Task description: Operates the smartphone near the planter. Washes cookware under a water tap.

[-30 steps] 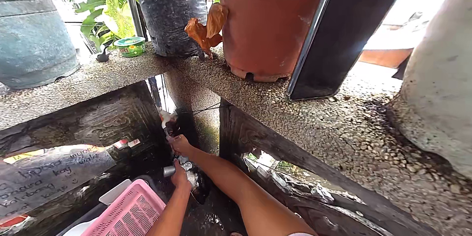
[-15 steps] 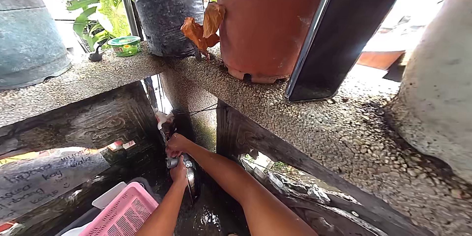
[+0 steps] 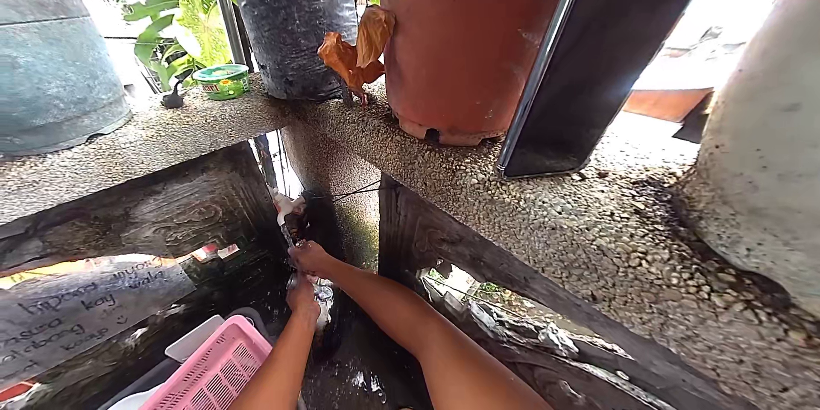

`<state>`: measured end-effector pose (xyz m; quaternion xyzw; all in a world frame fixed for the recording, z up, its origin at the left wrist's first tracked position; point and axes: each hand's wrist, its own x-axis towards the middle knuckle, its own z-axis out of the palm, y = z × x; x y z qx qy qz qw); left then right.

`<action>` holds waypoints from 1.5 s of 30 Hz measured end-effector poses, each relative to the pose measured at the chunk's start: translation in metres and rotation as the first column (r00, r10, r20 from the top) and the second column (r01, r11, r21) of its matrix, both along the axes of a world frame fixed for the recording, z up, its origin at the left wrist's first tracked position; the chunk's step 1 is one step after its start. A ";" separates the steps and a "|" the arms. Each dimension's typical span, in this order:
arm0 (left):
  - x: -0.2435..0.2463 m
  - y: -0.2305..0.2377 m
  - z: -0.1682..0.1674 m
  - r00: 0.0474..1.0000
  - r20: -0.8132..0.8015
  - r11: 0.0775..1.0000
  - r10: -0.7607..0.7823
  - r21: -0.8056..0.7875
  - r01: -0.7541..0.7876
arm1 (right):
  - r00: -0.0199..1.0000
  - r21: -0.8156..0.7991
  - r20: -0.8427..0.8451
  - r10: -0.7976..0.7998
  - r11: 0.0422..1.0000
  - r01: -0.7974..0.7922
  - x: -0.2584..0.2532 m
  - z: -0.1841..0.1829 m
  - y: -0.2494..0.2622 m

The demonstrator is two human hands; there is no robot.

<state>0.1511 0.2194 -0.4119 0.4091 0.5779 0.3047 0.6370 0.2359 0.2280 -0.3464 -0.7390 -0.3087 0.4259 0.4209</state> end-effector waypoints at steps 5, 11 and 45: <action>-0.006 0.020 0.007 0.997 0.080 0.998 -0.016 -0.051 0.020 | 0.996 -0.097 -0.002 0.094 0.991 -0.094 0.011 0.008 0.004; -0.006 0.016 0.009 0.979 0.059 0.973 -0.195 0.134 0.186 | 0.995 -0.029 -0.030 0.099 0.995 -0.100 0.019 0.033 0.003; -0.115 -0.003 0.058 0.608 0.628 0.874 0.486 -0.335 -0.352 | 0.953 0.159 0.261 -0.156 0.980 0.117 0.031 0.049 -0.029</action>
